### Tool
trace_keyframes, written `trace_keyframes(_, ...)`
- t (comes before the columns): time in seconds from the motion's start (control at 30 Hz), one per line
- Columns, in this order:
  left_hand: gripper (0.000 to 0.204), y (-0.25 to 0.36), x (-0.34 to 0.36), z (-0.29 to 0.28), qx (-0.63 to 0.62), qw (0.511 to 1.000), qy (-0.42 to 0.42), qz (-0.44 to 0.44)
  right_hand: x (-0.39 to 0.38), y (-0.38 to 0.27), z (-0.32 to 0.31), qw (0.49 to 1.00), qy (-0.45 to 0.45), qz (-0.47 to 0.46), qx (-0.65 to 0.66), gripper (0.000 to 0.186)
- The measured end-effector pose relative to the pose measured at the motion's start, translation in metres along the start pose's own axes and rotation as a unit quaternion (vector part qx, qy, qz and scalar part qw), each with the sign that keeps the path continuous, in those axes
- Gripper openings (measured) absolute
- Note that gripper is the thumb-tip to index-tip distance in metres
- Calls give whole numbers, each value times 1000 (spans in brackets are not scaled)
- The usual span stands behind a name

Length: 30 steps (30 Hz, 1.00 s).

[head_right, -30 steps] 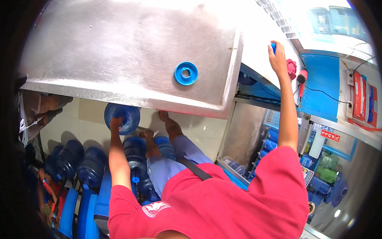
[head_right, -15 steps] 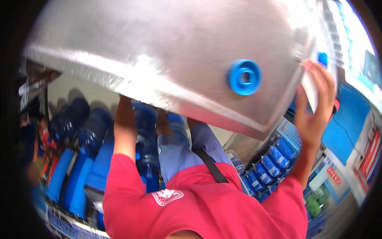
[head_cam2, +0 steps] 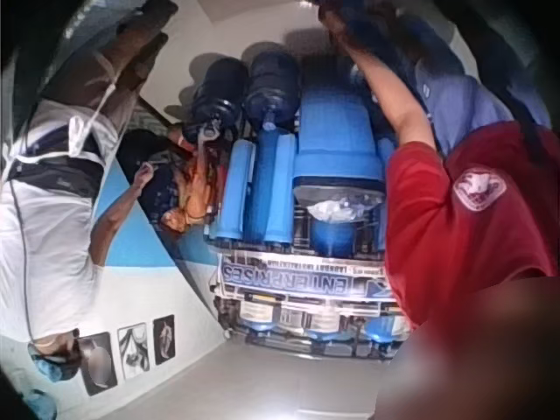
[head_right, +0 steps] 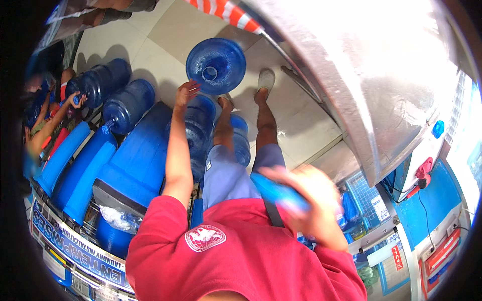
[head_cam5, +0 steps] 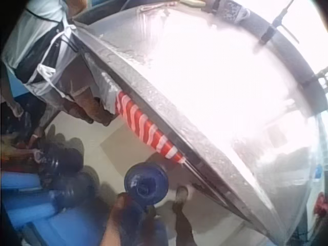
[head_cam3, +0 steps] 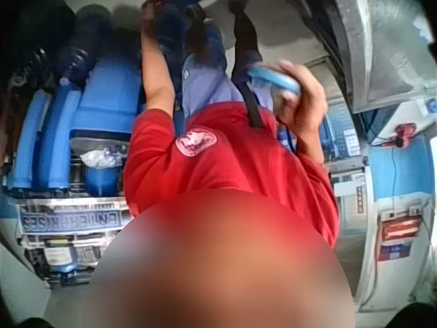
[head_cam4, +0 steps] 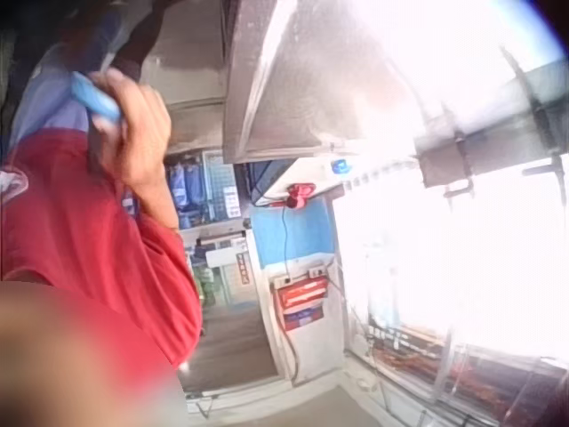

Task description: The person seals large blue water jugs by placing a blue plastic cap on the opening and using a red heat gun to shrink the cap around the neck. They then wipe the stainless steel counter with a red cloth and place the sealed jugs on the floor among other jugs.

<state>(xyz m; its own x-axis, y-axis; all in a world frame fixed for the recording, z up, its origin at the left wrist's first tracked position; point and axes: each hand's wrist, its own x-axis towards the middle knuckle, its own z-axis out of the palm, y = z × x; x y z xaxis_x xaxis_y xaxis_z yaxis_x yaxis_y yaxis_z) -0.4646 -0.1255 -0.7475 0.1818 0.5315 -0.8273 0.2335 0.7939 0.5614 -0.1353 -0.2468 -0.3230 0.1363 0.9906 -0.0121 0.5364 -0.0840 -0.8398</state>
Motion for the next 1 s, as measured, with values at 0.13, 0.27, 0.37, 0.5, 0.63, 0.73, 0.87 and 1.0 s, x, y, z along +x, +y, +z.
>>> trace_keyframes(0.13,46,2,-39,31,-166,986,7,30,57,105,161,993,-29,99,50,19)
trace_keyframes(0.27,50,24,-50,54,-215,976,-8,45,87,207,271,973,-47,198,113,21)
trace_keyframes(0.37,48,33,-42,59,-121,990,18,68,89,235,312,980,-47,184,56,21)
trace_keyframes(0.5,34,26,-24,65,-147,985,28,90,81,243,328,988,6,127,-92,23)
trace_keyframes(0.63,31,11,-13,75,-175,975,56,125,78,254,330,989,40,126,-66,20)
trace_keyframes(0.73,33,3,-12,82,-182,964,76,176,75,260,333,991,42,129,-16,19)
trace_keyframes(0.87,36,-4,-12,93,-162,961,110,194,71,260,341,986,59,151,30,19)
trace_keyframes(1.0,40,-9,-10,100,-208,951,122,196,72,259,345,988,80,134,21,17)
